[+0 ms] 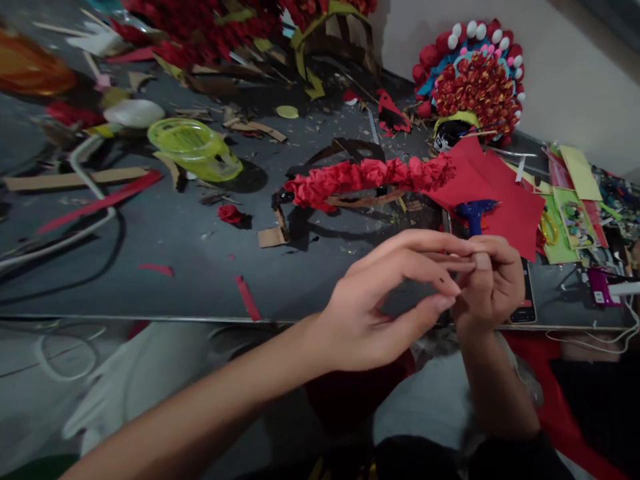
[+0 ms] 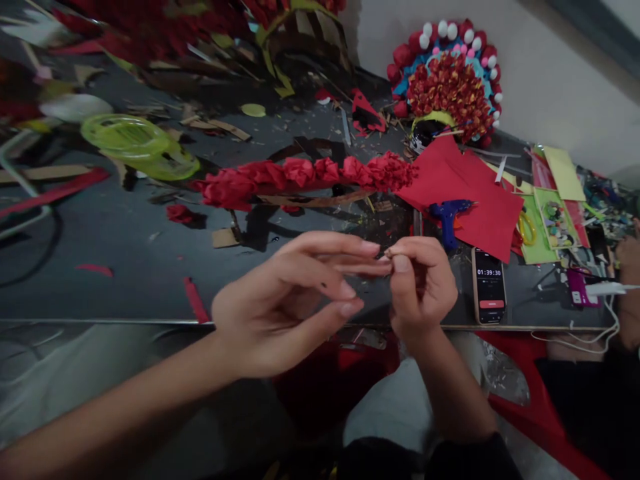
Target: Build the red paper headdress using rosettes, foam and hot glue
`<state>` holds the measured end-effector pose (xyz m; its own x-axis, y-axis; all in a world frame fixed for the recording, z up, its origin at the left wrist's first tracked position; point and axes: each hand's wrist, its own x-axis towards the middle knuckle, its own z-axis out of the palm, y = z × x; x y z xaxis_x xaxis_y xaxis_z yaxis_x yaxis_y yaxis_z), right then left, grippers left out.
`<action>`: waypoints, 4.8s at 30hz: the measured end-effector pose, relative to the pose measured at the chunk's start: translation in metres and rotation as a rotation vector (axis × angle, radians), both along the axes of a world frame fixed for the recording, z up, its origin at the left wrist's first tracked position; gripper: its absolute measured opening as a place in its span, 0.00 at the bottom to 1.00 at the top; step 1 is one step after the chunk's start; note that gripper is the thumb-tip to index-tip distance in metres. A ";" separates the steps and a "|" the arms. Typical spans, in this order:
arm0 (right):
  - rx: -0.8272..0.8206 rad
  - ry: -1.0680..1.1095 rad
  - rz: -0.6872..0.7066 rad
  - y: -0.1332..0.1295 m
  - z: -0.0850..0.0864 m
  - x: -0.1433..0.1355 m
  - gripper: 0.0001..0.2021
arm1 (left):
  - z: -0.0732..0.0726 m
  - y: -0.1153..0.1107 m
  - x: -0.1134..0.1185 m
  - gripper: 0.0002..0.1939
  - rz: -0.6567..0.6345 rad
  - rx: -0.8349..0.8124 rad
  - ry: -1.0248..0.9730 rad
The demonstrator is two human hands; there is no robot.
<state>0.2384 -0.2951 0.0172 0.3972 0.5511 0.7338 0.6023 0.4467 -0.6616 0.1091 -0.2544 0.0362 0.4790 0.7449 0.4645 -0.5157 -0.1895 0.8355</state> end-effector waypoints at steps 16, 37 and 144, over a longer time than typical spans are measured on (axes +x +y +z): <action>-0.068 0.167 0.209 -0.002 -0.001 -0.009 0.05 | 0.016 0.014 -0.003 0.06 -0.405 -0.785 -0.285; -0.231 0.909 1.025 0.004 0.013 -0.013 0.16 | 0.014 0.019 -0.005 0.06 -0.422 -0.713 -0.269; -0.957 -0.910 -0.176 -0.014 -0.063 0.000 0.28 | -0.090 0.000 0.014 0.32 0.421 0.825 1.173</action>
